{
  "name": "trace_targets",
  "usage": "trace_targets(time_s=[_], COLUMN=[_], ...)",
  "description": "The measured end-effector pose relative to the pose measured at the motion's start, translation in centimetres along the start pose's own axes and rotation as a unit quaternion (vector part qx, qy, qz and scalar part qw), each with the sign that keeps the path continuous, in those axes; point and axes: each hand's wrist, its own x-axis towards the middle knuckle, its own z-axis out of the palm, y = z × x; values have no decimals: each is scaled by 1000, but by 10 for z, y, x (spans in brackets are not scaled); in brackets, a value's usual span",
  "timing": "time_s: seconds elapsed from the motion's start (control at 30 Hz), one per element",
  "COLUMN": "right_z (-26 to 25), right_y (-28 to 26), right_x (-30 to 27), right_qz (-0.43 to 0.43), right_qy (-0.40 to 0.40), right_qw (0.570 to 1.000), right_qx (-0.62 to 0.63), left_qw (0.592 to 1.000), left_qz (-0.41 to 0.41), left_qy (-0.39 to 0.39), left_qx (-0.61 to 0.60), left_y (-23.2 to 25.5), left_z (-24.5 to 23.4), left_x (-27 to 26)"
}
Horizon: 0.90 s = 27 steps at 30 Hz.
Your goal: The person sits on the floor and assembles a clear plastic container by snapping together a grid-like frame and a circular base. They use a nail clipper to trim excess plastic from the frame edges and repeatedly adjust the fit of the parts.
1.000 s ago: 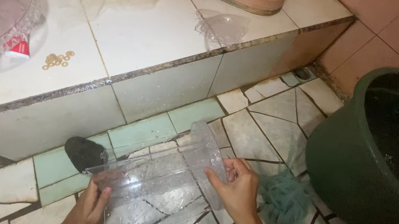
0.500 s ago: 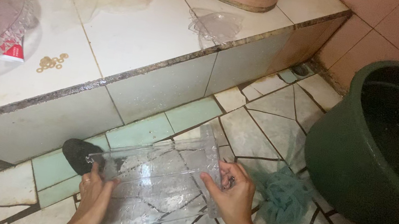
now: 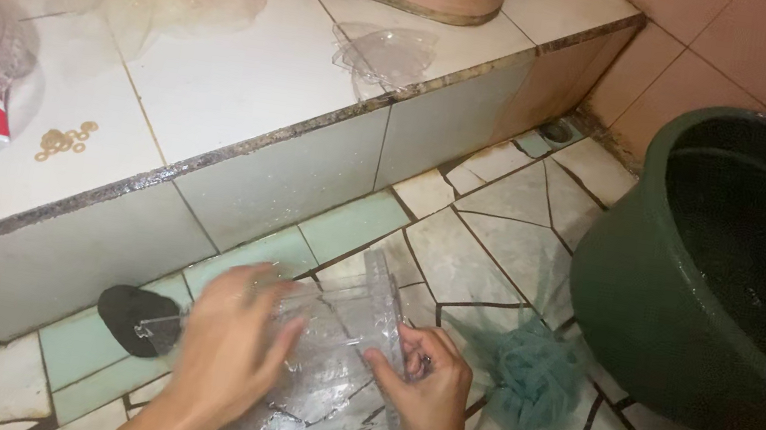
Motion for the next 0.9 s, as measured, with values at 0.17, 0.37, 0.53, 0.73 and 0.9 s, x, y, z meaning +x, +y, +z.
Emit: trace_targets(time_s=[0.17,0.37,0.53,0.73,0.9], right_z=[6,1,-3,-5,-9], right_y=[-4,-2,1,-3,-2], right_x=[-3,-3,1,21,46], right_qz=[26,5,38,63,94], right_qy=[-13,-21,-27,-47,-109], right_qw=[999,1000,999,997,989], right_qx=[17,18,24,-4,-38], left_qw=[925,871,852,834,837], left_qz=[-165,-204,-266,-342,-340], left_qy=[-333,-415,-327,-290,-285], left_qx=[76,-167,-311,-322,-321], left_y=[24,-21,-30,-20,-2], left_z=[50,87,110,103,87], left_x=[87,99,82,80,80])
